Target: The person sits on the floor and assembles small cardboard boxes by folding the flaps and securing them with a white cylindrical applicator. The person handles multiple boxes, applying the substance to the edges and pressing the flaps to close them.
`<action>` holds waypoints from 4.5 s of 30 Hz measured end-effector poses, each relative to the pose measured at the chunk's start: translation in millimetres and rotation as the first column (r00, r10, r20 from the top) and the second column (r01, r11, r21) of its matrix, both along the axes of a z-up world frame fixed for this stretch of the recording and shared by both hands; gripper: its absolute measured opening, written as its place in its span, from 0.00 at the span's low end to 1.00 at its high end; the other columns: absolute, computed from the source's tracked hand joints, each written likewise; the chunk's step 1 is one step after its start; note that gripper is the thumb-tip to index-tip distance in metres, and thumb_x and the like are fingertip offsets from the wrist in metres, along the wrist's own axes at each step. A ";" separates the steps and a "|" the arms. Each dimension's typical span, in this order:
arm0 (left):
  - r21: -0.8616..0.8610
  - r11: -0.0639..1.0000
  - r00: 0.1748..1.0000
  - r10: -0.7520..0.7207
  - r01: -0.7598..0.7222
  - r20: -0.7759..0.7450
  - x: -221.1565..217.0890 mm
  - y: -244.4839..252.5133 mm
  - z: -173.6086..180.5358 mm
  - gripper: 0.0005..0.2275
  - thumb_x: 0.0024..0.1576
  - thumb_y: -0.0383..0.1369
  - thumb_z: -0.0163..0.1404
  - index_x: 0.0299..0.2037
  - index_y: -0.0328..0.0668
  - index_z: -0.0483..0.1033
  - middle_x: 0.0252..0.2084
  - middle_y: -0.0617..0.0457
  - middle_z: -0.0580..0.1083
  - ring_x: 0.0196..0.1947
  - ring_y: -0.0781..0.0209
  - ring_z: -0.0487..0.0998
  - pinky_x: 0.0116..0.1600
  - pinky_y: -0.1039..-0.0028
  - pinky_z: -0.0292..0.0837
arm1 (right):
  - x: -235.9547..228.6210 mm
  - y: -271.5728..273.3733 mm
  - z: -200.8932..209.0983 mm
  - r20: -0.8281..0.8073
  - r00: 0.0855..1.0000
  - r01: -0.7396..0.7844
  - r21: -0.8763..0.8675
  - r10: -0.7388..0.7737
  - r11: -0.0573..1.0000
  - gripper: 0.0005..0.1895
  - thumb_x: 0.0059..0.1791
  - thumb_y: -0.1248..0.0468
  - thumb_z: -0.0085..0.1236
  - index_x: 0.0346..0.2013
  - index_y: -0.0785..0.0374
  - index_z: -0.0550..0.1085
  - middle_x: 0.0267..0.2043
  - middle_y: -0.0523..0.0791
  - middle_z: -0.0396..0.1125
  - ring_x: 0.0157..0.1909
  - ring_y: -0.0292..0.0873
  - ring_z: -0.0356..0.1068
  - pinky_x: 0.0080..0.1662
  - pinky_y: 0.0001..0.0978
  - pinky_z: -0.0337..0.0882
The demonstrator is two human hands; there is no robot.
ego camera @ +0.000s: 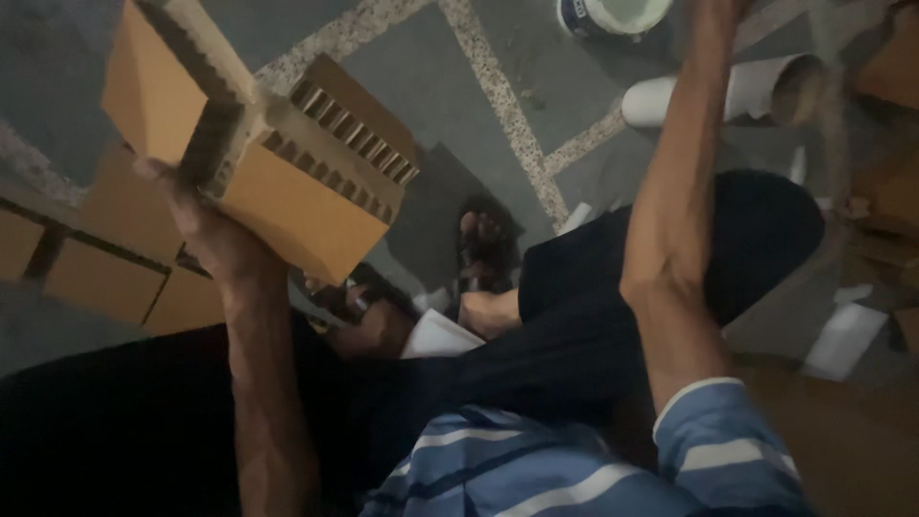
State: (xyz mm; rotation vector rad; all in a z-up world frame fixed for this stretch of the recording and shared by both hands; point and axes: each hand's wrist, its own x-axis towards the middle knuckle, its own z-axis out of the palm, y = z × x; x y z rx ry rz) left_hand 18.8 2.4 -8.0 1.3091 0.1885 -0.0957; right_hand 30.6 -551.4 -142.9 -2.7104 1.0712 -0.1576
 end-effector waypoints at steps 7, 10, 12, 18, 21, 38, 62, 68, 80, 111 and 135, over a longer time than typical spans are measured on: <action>-0.101 0.995 0.998 -0.005 0.011 0.057 -4.6 -3.7 -17.7 0.36 0.63 0.58 0.43 0.67 0.31 0.58 0.59 0.33 0.69 0.62 0.38 0.72 0.61 0.48 0.73 | -12.2 2.0 29.7 0.022 0.990 0.131 0.280 -0.142 0.951 0.12 0.49 0.57 0.59 0.37 0.63 0.76 0.30 0.45 0.68 0.25 0.35 0.67 0.26 0.31 0.63; -0.282 0.957 0.998 0.056 -0.063 -0.035 -5.4 -2.2 -36.8 0.31 0.63 0.53 0.44 0.65 0.33 0.61 0.58 0.38 0.69 0.62 0.41 0.70 0.64 0.49 0.71 | -34.4 17.4 55.5 0.192 0.905 0.092 0.783 -0.380 0.615 0.11 0.48 0.56 0.58 0.35 0.62 0.77 0.28 0.44 0.69 0.22 0.34 0.66 0.23 0.30 0.61; -0.406 0.904 0.991 0.125 -0.136 -0.054 0.3 -4.4 -46.1 0.27 0.67 0.49 0.47 0.64 0.32 0.63 0.58 0.42 0.67 0.62 0.45 0.69 0.68 0.51 0.68 | -41.2 41.9 79.5 0.283 0.832 -0.190 0.954 -0.478 0.234 0.14 0.51 0.56 0.59 0.44 0.63 0.74 0.33 0.45 0.70 0.27 0.38 0.68 0.26 0.30 0.62; -0.226 0.973 0.998 0.050 -0.038 0.046 -8.8 -5.8 -33.1 0.28 0.66 0.48 0.48 0.65 0.30 0.61 0.57 0.42 0.70 0.61 0.50 0.73 0.64 0.56 0.75 | -74.5 182.4 146.1 0.602 0.696 -0.637 0.769 -0.392 0.050 0.17 0.55 0.60 0.61 0.53 0.68 0.71 0.46 0.49 0.71 0.39 0.42 0.72 0.34 0.30 0.70; -0.242 0.970 0.999 0.040 -0.032 0.028 -18.2 -7.4 -21.2 0.28 0.67 0.44 0.47 0.71 0.34 0.55 0.63 0.41 0.69 0.63 0.50 0.72 0.65 0.58 0.73 | -97.5 258.1 176.3 0.765 0.616 -0.711 0.643 -0.189 0.283 0.16 0.54 0.64 0.64 0.51 0.71 0.73 0.50 0.53 0.73 0.44 0.46 0.76 0.40 0.37 0.79; -0.039 0.991 0.983 -0.119 0.126 0.139 -49.0 -9.5 6.3 0.26 0.70 0.39 0.47 0.74 0.37 0.54 0.65 0.42 0.69 0.64 0.53 0.73 0.66 0.62 0.76 | -37.5 324.1 184.6 0.833 0.404 -0.574 -0.092 0.378 0.814 0.30 0.51 0.53 0.73 0.53 0.73 0.70 0.50 0.57 0.64 0.51 0.51 0.71 0.43 0.32 0.80; 0.027 0.993 0.968 -0.115 0.111 0.225 -34.4 2.3 3.8 0.26 0.71 0.43 0.47 0.74 0.37 0.57 0.66 0.41 0.70 0.66 0.51 0.72 0.69 0.60 0.74 | -102.2 297.4 217.6 0.490 0.465 -0.766 -0.195 0.738 0.612 0.12 0.52 0.58 0.70 0.45 0.60 0.80 0.36 0.54 0.72 0.37 0.48 0.76 0.38 0.32 0.75; -0.007 0.988 0.977 -0.148 0.151 0.151 -40.6 0.0 0.0 0.27 0.70 0.43 0.46 0.74 0.38 0.54 0.64 0.41 0.70 0.63 0.51 0.74 0.63 0.61 0.77 | -124.4 299.2 213.8 0.466 0.810 -0.559 0.429 0.357 0.710 0.18 0.52 0.55 0.66 0.41 0.70 0.77 0.38 0.52 0.73 0.36 0.45 0.76 0.42 0.34 0.79; 0.011 0.988 0.957 -0.155 0.157 0.246 -39.9 6.4 2.4 0.25 0.72 0.43 0.47 0.74 0.38 0.59 0.65 0.42 0.71 0.65 0.52 0.74 0.68 0.58 0.75 | -134.1 314.5 230.1 0.450 0.668 -0.694 0.089 0.592 0.715 0.12 0.52 0.59 0.67 0.41 0.65 0.81 0.37 0.47 0.77 0.33 0.45 0.74 0.42 0.39 0.72; -0.291 0.946 0.947 -0.043 0.141 0.319 -25.9 20.0 19.3 0.23 0.71 0.50 0.47 0.59 0.34 0.66 0.46 0.44 0.72 0.43 0.56 0.81 0.44 0.66 0.84 | -191.6 296.2 216.7 0.528 0.508 -0.805 0.009 0.680 0.594 0.10 0.48 0.68 0.68 0.43 0.65 0.78 0.35 0.52 0.74 0.36 0.46 0.76 0.39 0.35 0.76; -0.232 0.970 0.957 0.001 0.070 0.291 -19.8 20.9 6.6 0.27 0.67 0.54 0.42 0.60 0.33 0.67 0.49 0.43 0.73 0.51 0.53 0.81 0.54 0.61 0.85 | -191.9 288.6 205.1 0.434 0.693 -0.712 0.292 0.575 0.638 0.18 0.47 0.60 0.69 0.42 0.71 0.76 0.41 0.55 0.74 0.41 0.49 0.76 0.46 0.40 0.76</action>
